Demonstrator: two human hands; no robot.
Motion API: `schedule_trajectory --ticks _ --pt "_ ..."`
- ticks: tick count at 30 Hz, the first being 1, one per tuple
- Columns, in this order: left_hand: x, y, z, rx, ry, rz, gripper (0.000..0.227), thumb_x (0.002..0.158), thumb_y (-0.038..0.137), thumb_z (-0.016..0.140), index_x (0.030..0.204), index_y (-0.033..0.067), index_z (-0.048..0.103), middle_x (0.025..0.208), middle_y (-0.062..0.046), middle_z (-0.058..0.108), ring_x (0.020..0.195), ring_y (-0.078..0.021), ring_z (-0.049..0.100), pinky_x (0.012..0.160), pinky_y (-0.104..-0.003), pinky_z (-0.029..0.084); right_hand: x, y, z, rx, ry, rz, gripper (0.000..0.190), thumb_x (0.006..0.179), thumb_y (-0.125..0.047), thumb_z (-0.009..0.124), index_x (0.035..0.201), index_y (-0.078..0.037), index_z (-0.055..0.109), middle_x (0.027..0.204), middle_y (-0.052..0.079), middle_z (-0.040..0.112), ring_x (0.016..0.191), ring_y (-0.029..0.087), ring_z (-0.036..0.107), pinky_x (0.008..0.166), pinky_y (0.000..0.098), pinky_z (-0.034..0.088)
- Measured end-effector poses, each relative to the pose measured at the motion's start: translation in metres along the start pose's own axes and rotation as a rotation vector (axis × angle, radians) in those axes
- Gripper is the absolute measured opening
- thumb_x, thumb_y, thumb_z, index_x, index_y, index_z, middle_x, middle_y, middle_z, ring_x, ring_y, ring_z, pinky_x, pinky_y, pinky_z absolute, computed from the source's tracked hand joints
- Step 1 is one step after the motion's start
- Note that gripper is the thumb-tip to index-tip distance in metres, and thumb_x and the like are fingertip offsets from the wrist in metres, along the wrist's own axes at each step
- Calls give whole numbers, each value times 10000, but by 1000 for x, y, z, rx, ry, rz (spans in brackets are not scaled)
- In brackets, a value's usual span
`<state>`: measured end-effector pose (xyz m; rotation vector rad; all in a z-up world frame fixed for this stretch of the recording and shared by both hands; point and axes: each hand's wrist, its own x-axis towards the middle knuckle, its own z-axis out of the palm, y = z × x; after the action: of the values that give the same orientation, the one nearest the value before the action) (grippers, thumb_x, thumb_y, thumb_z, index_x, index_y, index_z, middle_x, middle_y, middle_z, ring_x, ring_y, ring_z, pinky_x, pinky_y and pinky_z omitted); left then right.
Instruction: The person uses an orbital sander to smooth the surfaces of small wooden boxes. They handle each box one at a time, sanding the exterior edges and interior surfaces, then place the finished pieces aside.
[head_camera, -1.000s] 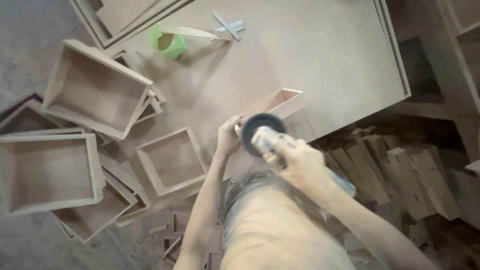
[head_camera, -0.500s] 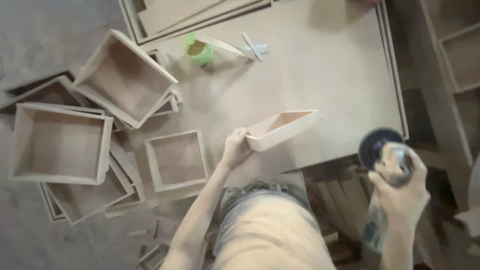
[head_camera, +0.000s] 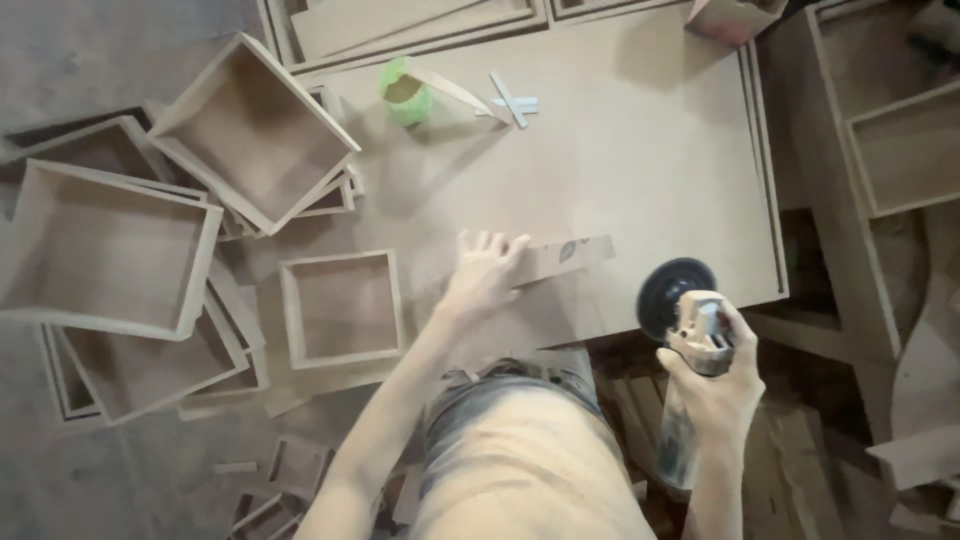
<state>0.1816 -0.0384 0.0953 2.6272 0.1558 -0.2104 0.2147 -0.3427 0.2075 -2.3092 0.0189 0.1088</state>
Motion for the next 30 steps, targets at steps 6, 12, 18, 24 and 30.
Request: schedule_trajectory --ticks 6,12,18,24,30 --pt "-34 -73 49 -668 254 36 786 615 97 875 1345 51 586 1302 -167 640 1255 -358 576 1077 -425 463 4 -34 31 -44 -249 -73 848 697 -175 879 1476 -228 549 1228 143 739 1106 208 729 960 354 584" --pt "-8 -105 140 -606 349 -69 664 635 107 857 1246 -8 623 1157 -233 690 1059 -402 679 903 -431 562 0 -71 91 -284 -484 -505 771 707 -216 855 1422 -263 570 1248 184 721 1024 335 735 865 442 593" --pt "-5 -115 167 -769 434 76 383 819 171 763 1180 51 714 1140 -203 741 1066 -350 743 896 -407 589 5 -97 128 -531 -706 -507 805 702 -256 832 1435 -404 532 1109 157 722 947 370 717 805 461 590" --pt "-5 -108 161 -627 507 41 544 678 109 823 1194 35 669 1159 -233 711 1047 -411 696 876 -443 575 40 -73 103 -508 -588 -443 844 670 -258 851 1422 -416 500 1101 100 757 943 306 765 824 444 613" --pt "0 -114 165 -630 487 -13 507 703 116 835 1173 40 662 1145 -228 701 1052 -426 684 876 -447 583 47 -65 77 -450 -349 -173 876 706 -254 858 1488 -361 479 1155 173 746 1010 375 729 848 470 594"
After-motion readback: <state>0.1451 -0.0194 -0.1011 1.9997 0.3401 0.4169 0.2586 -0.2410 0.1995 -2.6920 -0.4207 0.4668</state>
